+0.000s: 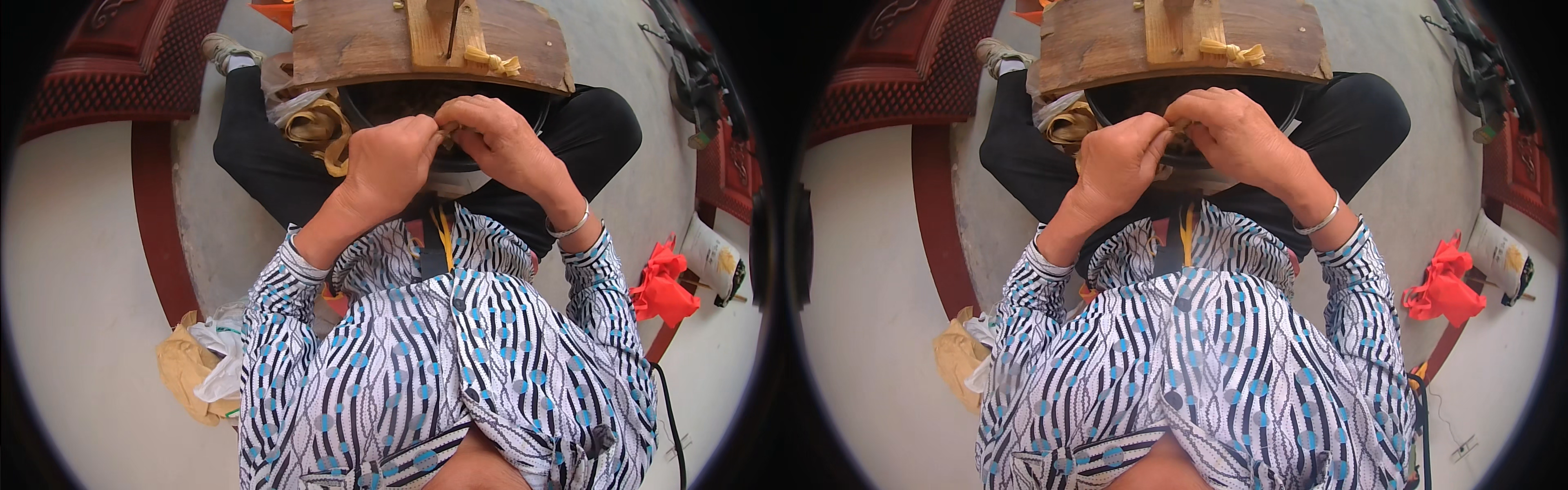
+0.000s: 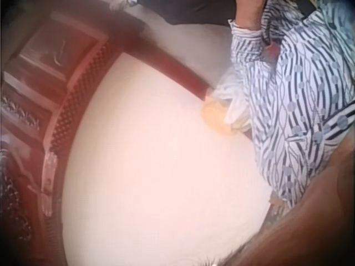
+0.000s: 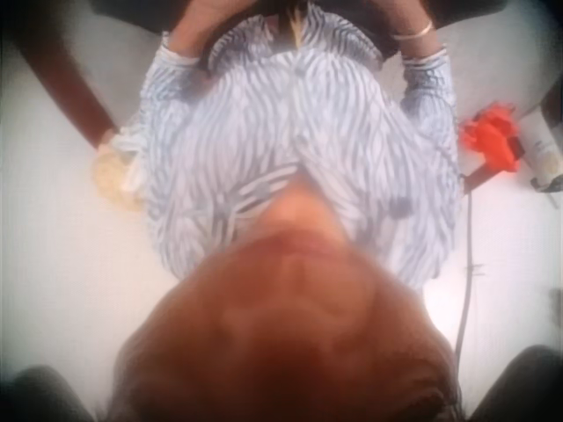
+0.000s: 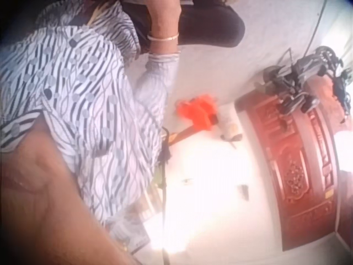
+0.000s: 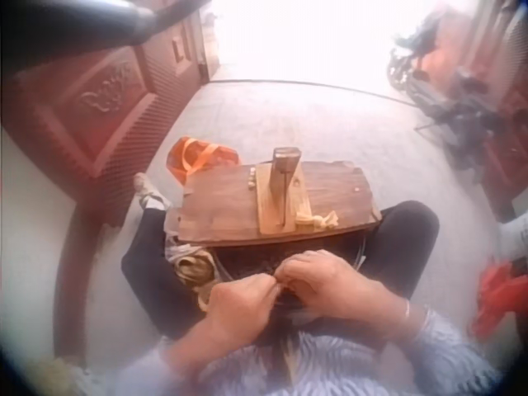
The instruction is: The person sits cross-legged on the floor and weaves a light-colored flexible strip around a wooden frame using both hands. The person repeatedly wraps and tucks the strip to build up the woven structure.
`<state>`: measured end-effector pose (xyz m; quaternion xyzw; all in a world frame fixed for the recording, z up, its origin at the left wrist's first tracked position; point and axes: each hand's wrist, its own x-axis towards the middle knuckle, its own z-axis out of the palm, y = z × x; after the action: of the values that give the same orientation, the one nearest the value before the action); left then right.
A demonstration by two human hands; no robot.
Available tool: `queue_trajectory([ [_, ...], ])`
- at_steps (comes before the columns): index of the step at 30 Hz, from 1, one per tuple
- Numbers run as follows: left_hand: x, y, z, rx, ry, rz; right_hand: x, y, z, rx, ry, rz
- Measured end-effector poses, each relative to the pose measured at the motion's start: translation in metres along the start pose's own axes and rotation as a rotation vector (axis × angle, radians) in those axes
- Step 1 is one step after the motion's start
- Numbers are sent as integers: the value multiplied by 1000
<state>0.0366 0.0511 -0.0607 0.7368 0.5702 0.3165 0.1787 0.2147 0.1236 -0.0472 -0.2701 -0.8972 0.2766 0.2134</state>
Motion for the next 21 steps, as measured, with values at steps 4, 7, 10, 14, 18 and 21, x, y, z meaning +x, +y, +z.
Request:
queue_trajectory([
  [4, 7, -7, -4, -289, -203, -180, 0, -4, -1, -117, -87, 0],
  [7, 16, -16, -12, -498, -375, -272, 1, -2, -16, -235, -194, -43],
  [10, 17, -13, -28, -768, -528, -411, -1, -3, -44, -120, -227, -51],
  [14, 31, -9, -35, -867, -412, -339, 6, -6, -62, 290, -282, 311],
  [18, 63, -22, -31, -804, -183, -244, 21, 24, -53, 610, 49, 351],
  [21, 84, -33, -26, -712, -100, -238, 35, 38, -44, 530, 235, 337],
])
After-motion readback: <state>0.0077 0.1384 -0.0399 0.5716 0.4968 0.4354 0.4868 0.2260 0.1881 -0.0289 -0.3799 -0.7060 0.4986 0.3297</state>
